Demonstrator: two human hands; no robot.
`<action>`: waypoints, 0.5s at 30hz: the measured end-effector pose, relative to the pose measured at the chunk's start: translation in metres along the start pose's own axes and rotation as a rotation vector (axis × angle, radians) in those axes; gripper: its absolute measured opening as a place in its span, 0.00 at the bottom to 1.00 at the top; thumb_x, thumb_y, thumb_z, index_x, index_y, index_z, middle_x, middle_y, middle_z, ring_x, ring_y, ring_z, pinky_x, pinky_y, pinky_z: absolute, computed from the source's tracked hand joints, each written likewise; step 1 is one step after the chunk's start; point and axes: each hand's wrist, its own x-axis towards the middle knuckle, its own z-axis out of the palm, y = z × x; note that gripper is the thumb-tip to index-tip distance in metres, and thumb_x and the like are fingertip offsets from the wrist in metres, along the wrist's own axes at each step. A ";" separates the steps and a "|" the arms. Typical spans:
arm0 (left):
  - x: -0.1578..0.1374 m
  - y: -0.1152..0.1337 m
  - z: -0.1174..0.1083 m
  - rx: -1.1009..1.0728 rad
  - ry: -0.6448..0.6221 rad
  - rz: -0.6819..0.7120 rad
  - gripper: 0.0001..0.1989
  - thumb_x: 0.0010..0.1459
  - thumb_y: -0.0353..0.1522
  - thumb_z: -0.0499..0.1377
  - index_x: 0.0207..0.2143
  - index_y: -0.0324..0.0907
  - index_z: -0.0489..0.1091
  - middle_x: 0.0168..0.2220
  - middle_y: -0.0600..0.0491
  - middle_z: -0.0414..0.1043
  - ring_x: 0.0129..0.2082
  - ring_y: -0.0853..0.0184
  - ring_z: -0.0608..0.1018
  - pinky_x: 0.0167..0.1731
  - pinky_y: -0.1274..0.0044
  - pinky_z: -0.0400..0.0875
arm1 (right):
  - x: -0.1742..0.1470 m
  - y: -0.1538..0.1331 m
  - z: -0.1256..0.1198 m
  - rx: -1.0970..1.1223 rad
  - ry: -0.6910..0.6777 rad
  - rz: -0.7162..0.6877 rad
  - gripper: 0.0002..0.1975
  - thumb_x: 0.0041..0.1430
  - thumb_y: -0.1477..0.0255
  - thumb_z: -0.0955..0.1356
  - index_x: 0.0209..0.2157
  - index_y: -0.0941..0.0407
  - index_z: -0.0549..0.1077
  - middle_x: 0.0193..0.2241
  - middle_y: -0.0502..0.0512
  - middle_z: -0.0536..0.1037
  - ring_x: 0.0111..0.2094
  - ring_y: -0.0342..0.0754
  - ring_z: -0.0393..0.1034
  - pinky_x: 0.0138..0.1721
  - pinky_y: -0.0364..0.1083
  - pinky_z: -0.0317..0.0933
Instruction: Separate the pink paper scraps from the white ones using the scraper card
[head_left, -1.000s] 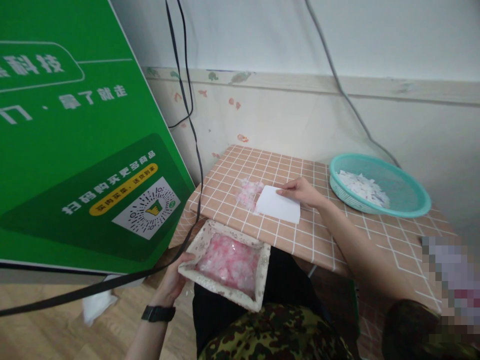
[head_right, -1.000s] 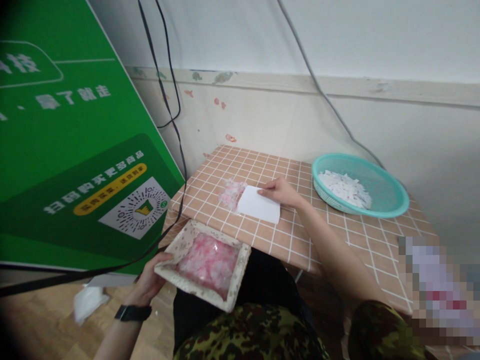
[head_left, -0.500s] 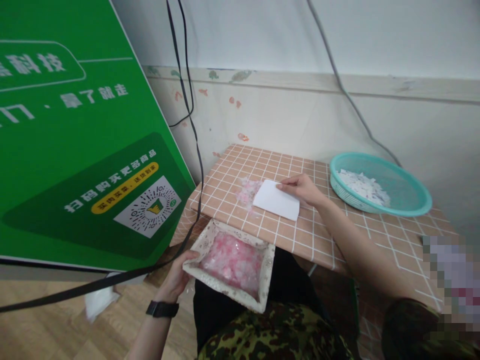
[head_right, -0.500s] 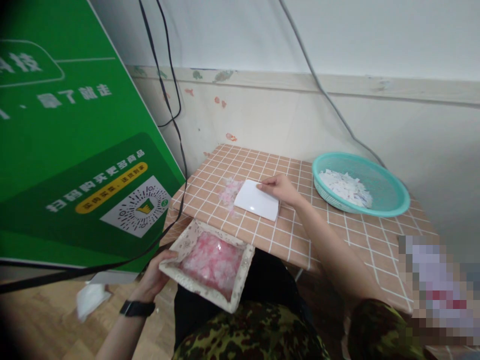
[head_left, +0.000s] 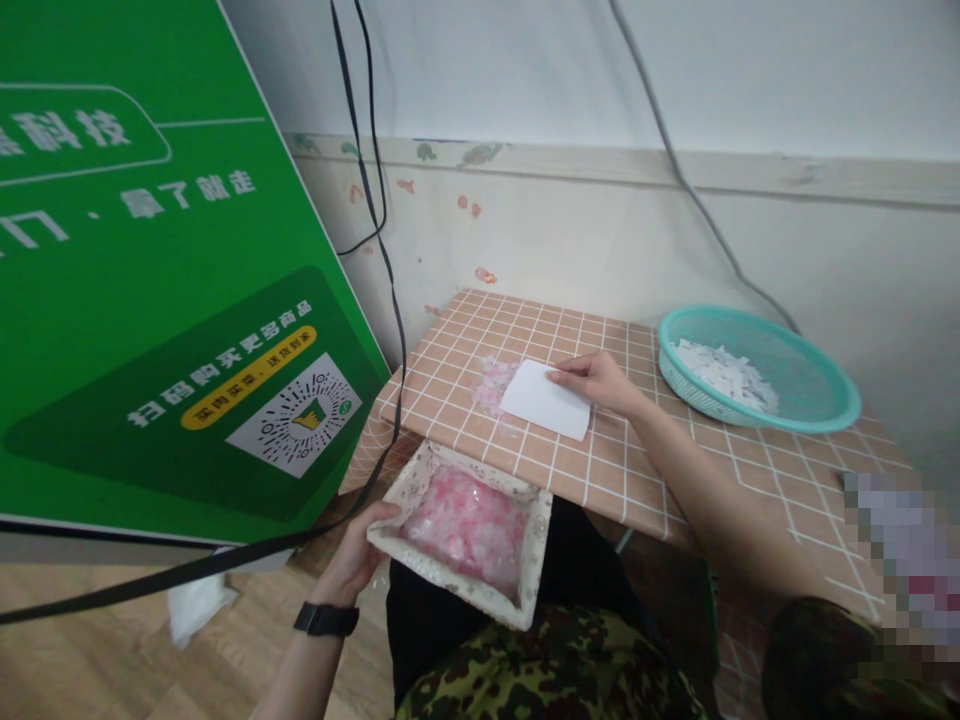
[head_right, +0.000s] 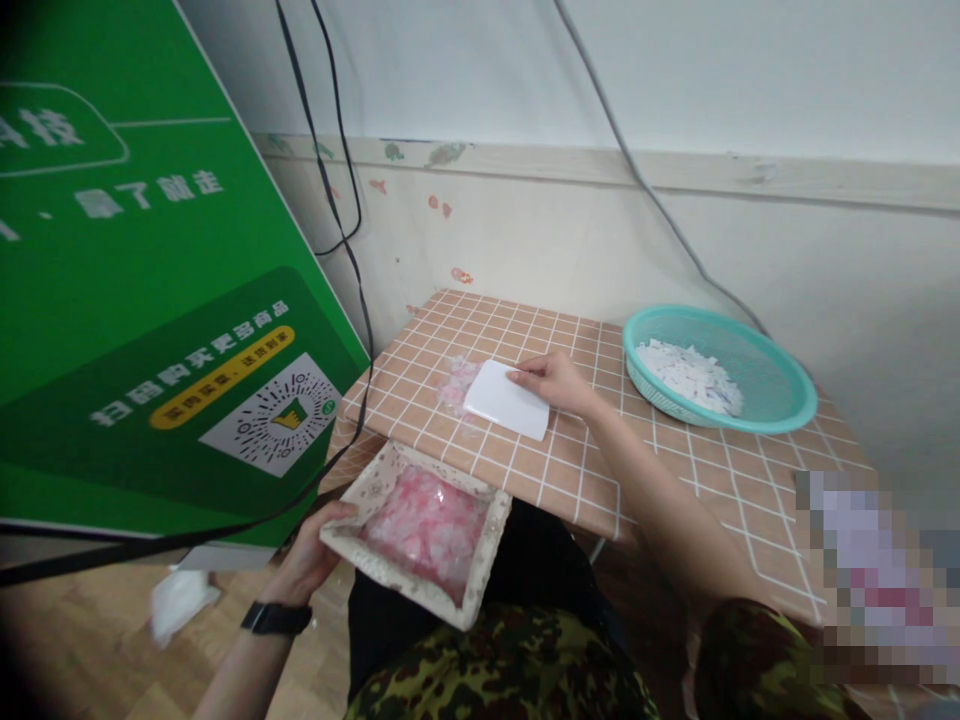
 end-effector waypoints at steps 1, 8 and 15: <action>0.000 0.000 0.001 -0.005 -0.006 0.005 0.14 0.44 0.31 0.61 0.36 0.36 0.77 0.29 0.48 0.80 0.28 0.59 0.78 0.30 0.71 0.70 | 0.000 0.000 -0.001 -0.017 -0.004 -0.009 0.21 0.55 0.55 0.64 0.37 0.57 0.80 0.25 0.52 0.77 0.23 0.44 0.65 0.21 0.42 0.55; 0.000 0.000 -0.001 0.006 -0.006 -0.001 0.15 0.44 0.31 0.61 0.36 0.35 0.77 0.30 0.48 0.80 0.26 0.60 0.78 0.30 0.71 0.70 | -0.002 0.000 -0.011 -0.067 0.082 0.018 0.22 0.54 0.56 0.65 0.37 0.59 0.80 0.23 0.53 0.76 0.22 0.43 0.64 0.21 0.42 0.53; 0.002 0.004 -0.010 -0.004 0.014 0.046 0.12 0.44 0.30 0.61 0.33 0.35 0.77 0.29 0.49 0.80 0.28 0.62 0.78 0.31 0.74 0.70 | -0.003 -0.004 0.001 0.078 -0.080 0.027 0.22 0.52 0.55 0.67 0.37 0.59 0.79 0.23 0.53 0.75 0.21 0.41 0.63 0.19 0.41 0.53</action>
